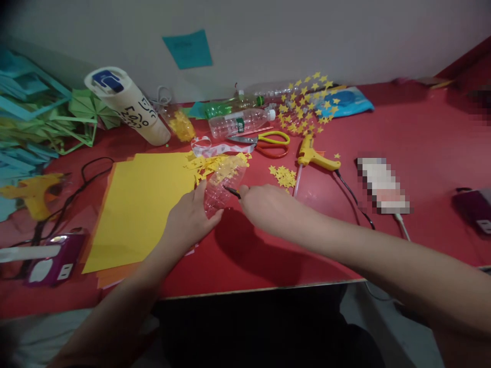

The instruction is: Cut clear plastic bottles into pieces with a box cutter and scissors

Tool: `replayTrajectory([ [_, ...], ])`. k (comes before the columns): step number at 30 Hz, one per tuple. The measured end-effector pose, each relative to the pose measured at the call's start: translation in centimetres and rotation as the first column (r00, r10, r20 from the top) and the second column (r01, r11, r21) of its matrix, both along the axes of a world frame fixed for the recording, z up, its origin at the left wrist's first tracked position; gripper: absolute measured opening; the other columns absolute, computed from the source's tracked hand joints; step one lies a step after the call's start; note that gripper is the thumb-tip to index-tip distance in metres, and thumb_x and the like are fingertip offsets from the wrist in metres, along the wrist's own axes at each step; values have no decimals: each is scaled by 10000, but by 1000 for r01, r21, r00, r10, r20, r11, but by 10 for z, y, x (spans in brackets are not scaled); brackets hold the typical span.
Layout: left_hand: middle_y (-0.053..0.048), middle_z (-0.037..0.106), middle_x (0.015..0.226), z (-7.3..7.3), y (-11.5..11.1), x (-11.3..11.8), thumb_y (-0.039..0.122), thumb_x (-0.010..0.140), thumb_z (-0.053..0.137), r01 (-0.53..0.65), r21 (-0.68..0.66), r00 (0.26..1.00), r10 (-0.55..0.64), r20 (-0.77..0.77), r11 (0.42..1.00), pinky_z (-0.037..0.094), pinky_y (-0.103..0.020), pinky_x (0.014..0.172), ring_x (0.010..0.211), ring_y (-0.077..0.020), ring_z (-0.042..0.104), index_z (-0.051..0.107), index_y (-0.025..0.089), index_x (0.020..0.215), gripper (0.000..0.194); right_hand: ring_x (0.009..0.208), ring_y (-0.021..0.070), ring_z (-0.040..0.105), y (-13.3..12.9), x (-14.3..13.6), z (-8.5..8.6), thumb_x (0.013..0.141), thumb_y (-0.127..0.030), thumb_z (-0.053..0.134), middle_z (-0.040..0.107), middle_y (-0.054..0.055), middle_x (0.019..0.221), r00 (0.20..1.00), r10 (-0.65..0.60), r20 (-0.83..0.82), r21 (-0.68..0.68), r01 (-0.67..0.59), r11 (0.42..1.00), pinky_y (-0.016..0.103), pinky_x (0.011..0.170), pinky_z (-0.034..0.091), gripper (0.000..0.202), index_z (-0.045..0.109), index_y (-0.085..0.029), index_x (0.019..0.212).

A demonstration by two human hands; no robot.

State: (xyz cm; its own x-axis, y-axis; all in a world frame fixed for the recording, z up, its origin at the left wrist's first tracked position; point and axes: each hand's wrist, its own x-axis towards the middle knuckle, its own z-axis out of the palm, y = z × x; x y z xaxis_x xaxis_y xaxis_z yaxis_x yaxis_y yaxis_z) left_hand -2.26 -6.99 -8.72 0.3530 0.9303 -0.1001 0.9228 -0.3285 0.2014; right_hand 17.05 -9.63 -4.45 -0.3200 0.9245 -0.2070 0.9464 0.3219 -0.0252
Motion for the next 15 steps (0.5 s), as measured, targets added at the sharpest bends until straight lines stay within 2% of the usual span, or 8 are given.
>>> replayTrajectory([
  [4, -219, 645, 1149, 2, -6, 4, 450, 915, 481, 22, 16, 997, -21, -68, 1000, 518, -435, 859, 1087, -349, 625, 400, 74, 1439, 650, 611, 200, 638, 6, 2, 7, 935, -144, 449, 729, 116, 788, 999, -25, -21, -12, 24, 1000, 291, 518, 282, 237, 653, -110, 1052],
  [8, -199, 655, 1098, 3, -9, 7, 436, 941, 443, 72, 79, 990, -62, -125, 994, 515, -384, 781, 1022, -315, 634, 392, 85, 1457, 626, 644, 204, 651, 12, -2, 11, 936, -124, 416, 725, 119, 774, 999, 9, -42, -58, -11, 998, 290, 558, 337, 286, 672, -100, 1061],
  [11, -232, 622, 1201, 4, -12, 11, 405, 952, 409, 105, 113, 979, -82, -187, 988, 513, -373, 737, 1000, -314, 640, 336, 59, 1488, 642, 674, 218, 666, 15, -7, 20, 933, -91, 394, 733, 148, 805, 999, -18, -37, -115, 13, 993, 291, 553, 336, 317, 673, -81, 1084],
  [15, -258, 600, 1235, 8, -14, 18, 338, 969, 336, 126, 54, 961, -109, -253, 991, 520, -403, 753, 988, -326, 644, 282, 14, 1508, 631, 670, 223, 669, 16, -11, 37, 923, -58, 426, 738, 168, 797, 1000, -20, 18, -194, 24, 981, 286, 531, 322, 299, 701, -66, 1037],
])
